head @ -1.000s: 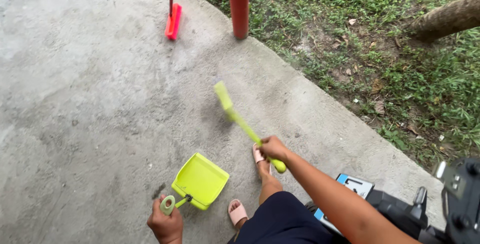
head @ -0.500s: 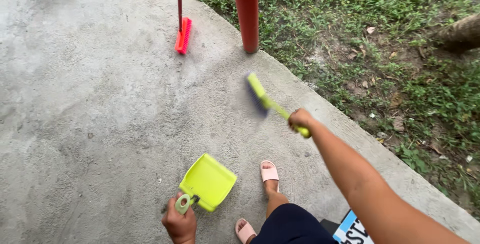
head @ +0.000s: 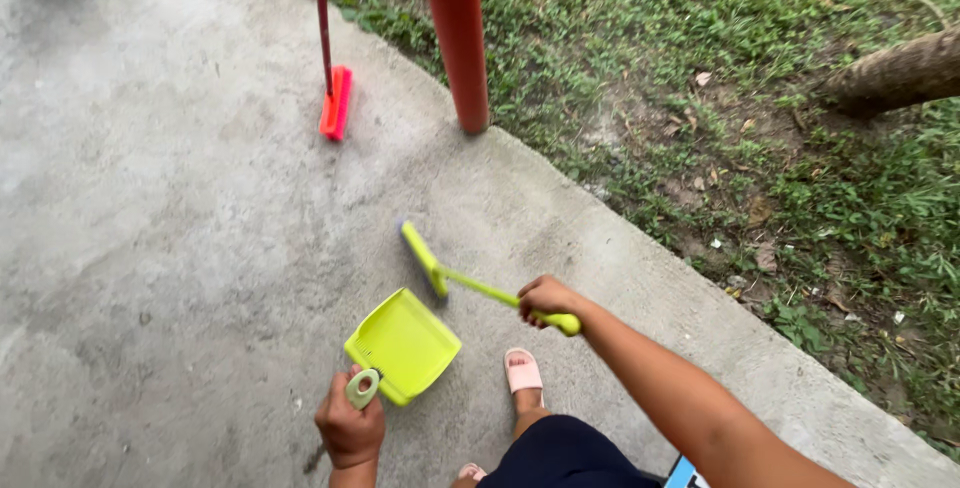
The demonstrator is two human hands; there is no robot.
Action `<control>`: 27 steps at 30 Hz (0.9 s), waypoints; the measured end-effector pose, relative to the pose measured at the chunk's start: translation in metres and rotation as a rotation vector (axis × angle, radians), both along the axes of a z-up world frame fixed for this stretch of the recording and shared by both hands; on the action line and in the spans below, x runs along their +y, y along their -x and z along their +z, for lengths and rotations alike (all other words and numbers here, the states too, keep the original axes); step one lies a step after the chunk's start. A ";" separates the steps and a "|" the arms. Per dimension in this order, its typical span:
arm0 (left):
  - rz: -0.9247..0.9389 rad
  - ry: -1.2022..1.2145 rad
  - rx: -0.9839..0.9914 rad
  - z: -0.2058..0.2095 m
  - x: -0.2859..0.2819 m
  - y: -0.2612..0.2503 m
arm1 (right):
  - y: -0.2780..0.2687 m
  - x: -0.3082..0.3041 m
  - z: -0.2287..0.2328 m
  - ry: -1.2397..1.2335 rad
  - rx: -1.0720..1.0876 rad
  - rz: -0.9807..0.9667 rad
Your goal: The person sweeps debris from a concrete floor into a green dustpan using a small brush, then adds soap from a packet into a bucket of water and scrubs the license plate of a motorcycle.
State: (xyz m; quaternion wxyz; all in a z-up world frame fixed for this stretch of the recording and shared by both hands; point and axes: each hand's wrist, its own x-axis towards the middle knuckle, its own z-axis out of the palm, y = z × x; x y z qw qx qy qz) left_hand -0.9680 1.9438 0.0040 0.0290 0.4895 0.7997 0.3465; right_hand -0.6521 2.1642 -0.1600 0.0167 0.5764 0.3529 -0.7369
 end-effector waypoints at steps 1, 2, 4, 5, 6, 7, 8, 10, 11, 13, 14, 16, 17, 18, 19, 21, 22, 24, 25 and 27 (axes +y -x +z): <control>-0.018 -0.022 0.009 0.006 0.006 0.003 | 0.004 0.000 -0.003 0.049 0.049 0.011; -0.026 -0.023 0.007 0.011 0.013 0.006 | 0.003 0.010 -0.008 0.011 0.002 0.027; -0.046 -0.022 0.002 0.023 0.032 0.015 | 0.002 0.049 -0.023 -0.060 -0.092 0.053; -0.051 -0.030 0.002 0.029 0.041 0.019 | -0.002 0.072 -0.029 -0.055 -0.130 0.007; -0.056 -0.038 0.001 0.033 0.051 0.019 | -0.007 0.091 -0.034 -0.049 -0.167 -0.039; -0.074 -0.044 0.004 0.038 0.063 0.022 | -0.006 0.100 -0.041 -0.135 -0.232 -0.050; -0.096 -0.050 0.016 0.041 0.076 0.023 | -0.005 0.108 -0.045 -0.220 -0.298 -0.062; -0.142 -0.064 0.034 0.043 0.107 0.025 | 0.003 0.115 -0.053 -0.417 -0.460 -0.003; -0.182 -0.088 0.024 0.043 0.123 0.027 | 0.011 0.110 -0.056 -0.524 -0.555 0.065; -0.273 -0.139 -0.007 0.039 0.163 0.032 | 0.018 0.089 -0.059 -0.664 -0.713 0.108; -0.312 -0.137 -0.036 0.035 0.186 0.035 | 0.020 0.080 -0.058 -0.698 -0.774 0.081; -0.390 -0.118 -0.098 0.026 0.223 0.042 | 0.007 0.055 -0.056 -0.557 -0.634 -0.211; -0.441 -0.101 -0.118 0.019 0.241 0.046 | 0.001 0.044 -0.056 -0.440 -0.601 -0.221; -0.492 -0.084 -0.139 0.013 0.259 0.047 | -0.013 0.031 -0.052 -0.326 -0.561 -0.232; -0.552 -0.078 -0.159 0.009 0.288 0.045 | -0.024 0.027 -0.047 -0.225 -0.516 -0.255; -0.698 -0.037 -0.205 0.009 0.330 0.044 | -0.021 0.006 -0.038 -0.085 -0.402 -0.599; -0.766 -0.006 -0.226 0.011 0.343 0.043 | -0.012 -0.011 -0.034 -0.011 -0.338 -0.765; -0.913 -0.037 -0.227 0.011 0.380 0.026 | 0.001 -0.046 -0.026 0.095 -0.309 -0.996; -0.985 -0.040 -0.231 0.009 0.387 0.018 | 0.014 -0.077 -0.024 0.160 -0.293 -1.109; -1.118 -0.006 -0.263 0.003 0.405 0.000 | 0.040 -0.132 -0.015 0.132 -0.399 -1.039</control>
